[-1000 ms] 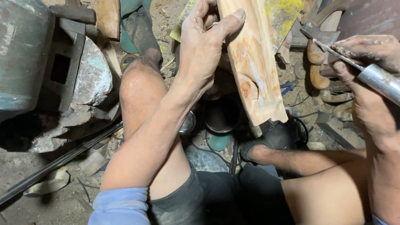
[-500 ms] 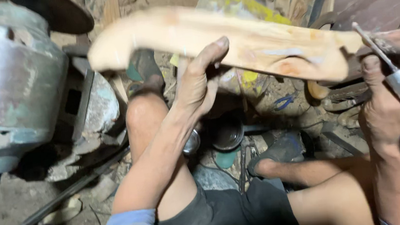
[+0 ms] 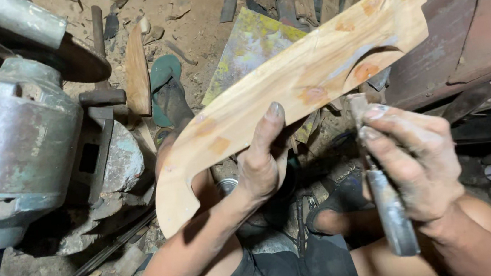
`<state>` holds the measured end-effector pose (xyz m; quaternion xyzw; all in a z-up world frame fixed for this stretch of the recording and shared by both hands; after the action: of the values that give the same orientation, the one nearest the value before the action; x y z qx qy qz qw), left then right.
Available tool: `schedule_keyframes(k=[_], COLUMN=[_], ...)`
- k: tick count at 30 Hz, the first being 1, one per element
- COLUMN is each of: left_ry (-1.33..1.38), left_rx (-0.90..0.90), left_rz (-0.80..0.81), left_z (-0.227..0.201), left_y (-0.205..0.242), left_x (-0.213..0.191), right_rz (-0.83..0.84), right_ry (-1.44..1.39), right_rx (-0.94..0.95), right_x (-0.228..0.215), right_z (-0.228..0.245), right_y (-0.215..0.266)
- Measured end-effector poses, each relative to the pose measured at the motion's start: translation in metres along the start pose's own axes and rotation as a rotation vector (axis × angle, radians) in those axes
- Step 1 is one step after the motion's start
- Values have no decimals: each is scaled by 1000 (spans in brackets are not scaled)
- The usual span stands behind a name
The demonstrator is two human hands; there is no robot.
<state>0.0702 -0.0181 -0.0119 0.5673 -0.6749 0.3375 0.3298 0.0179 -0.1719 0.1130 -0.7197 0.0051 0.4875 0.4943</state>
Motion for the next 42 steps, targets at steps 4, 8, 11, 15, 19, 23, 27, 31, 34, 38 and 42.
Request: schedule_keyframes(k=[4,8,11,15,19,23,27,31,34,38,42], left_ry=[266,129,-37,-433,-946,-1021,-575,-142,33,154,230], left_rx=[-88,50,126,238,323,265,255,178,98,46,-26], left_rz=[4,-5,-26,-83,-189,-242,-212,53,38,3,9], left_z=[9,-9,-24,-61,-110,-107,-51,-17,-5,3,10], left_y=[4,7,12,19,36,39,18,10,14,11,13], left_x=[9,18,25,37,50,49,29,24,20,16,11], right_rz=[32,26,9,-1,3,19,65,51,-17,-23,-15], right_ry=[41,33,62,102,126,143,19,-115,-26,-7,-17], right_rx=[-57,-110,-161,-166,-173,-154,-130,-63,-18,50,85], right_x=[8,14,19,22,23,25,23,6,-5,3,4], right_z=[9,14,18,20,24,29,29,17,7,-5,-12], right_y=[1,-1,1,1,0,-1,-3,-10,-13,-9,-6])
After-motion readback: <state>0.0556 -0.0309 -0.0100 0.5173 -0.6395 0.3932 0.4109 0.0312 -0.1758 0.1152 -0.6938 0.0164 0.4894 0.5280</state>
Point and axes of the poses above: each hand's wrist, its own y-axis away from the middle knuckle, its own x-axis out of the palm, z = x × y, the point moved 7 cm from there along -y, towards the middle knuckle, and after that the axes turned 10 degrees about y, right-handed, at the moved point
